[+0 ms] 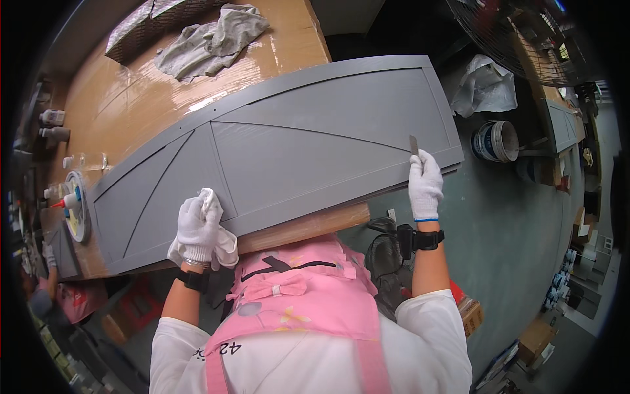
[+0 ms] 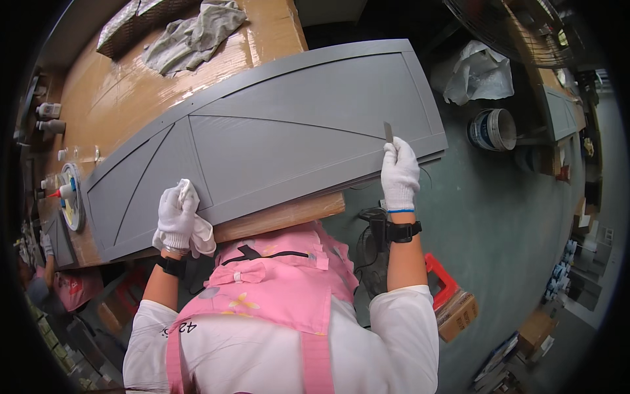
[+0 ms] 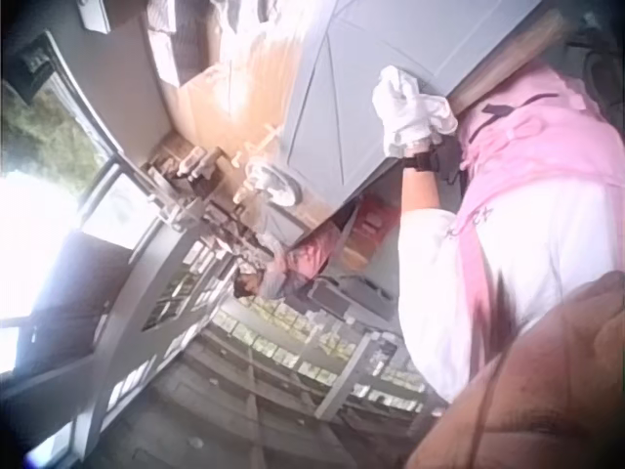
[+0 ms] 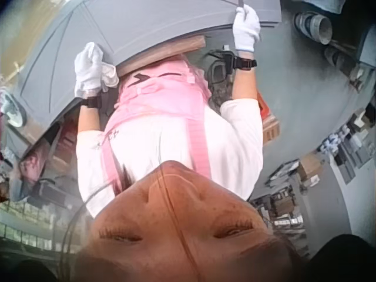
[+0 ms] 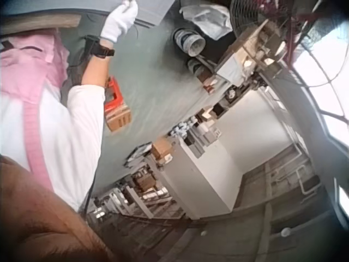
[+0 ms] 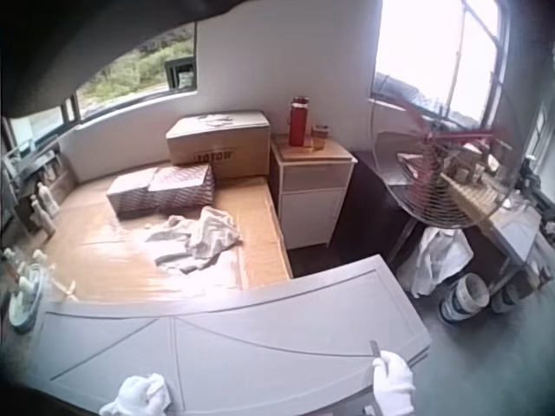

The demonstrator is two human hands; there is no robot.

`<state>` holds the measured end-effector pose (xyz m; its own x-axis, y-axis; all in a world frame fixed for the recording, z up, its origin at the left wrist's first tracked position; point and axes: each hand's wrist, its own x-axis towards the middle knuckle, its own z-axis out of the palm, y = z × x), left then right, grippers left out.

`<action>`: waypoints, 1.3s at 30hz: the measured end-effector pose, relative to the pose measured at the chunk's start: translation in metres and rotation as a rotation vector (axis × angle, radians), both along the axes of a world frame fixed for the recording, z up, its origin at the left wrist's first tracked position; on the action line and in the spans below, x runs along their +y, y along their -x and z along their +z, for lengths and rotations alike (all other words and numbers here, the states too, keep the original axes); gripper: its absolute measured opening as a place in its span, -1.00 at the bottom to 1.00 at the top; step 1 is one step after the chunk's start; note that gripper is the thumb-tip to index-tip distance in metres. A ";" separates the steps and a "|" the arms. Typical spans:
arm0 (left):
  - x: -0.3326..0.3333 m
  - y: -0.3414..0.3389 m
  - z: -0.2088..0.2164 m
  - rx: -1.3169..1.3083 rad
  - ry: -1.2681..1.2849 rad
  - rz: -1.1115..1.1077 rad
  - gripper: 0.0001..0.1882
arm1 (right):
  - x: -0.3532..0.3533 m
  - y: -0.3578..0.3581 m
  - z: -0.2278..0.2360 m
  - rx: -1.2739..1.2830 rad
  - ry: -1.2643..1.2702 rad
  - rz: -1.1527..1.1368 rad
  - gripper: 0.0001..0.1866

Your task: The recorder organizes and inspects grey furniture panels, cleaning surface imperfections with a cloth and a scraper tool.

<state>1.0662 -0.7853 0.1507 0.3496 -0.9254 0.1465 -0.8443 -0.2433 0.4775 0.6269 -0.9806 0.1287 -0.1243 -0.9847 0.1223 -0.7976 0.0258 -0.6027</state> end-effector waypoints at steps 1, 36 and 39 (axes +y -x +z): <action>-0.011 0.001 0.003 0.091 0.047 -0.008 -0.71 | -0.005 -0.001 0.008 -0.128 -0.022 -0.093 -0.69; -0.248 0.223 0.017 0.326 -0.003 -0.641 -0.72 | -0.063 0.040 0.029 -1.066 -0.429 -0.054 -0.85; -0.243 0.133 0.006 0.022 0.240 -0.038 -0.55 | -0.091 0.097 0.031 -0.964 -0.157 -0.130 -0.83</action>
<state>0.9333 -1.0282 0.1564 0.3210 -0.8773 0.3567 -0.8392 -0.0889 0.5365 0.5297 -1.0720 0.1597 -0.2103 -0.9527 -0.2195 0.0482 0.2142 -0.9756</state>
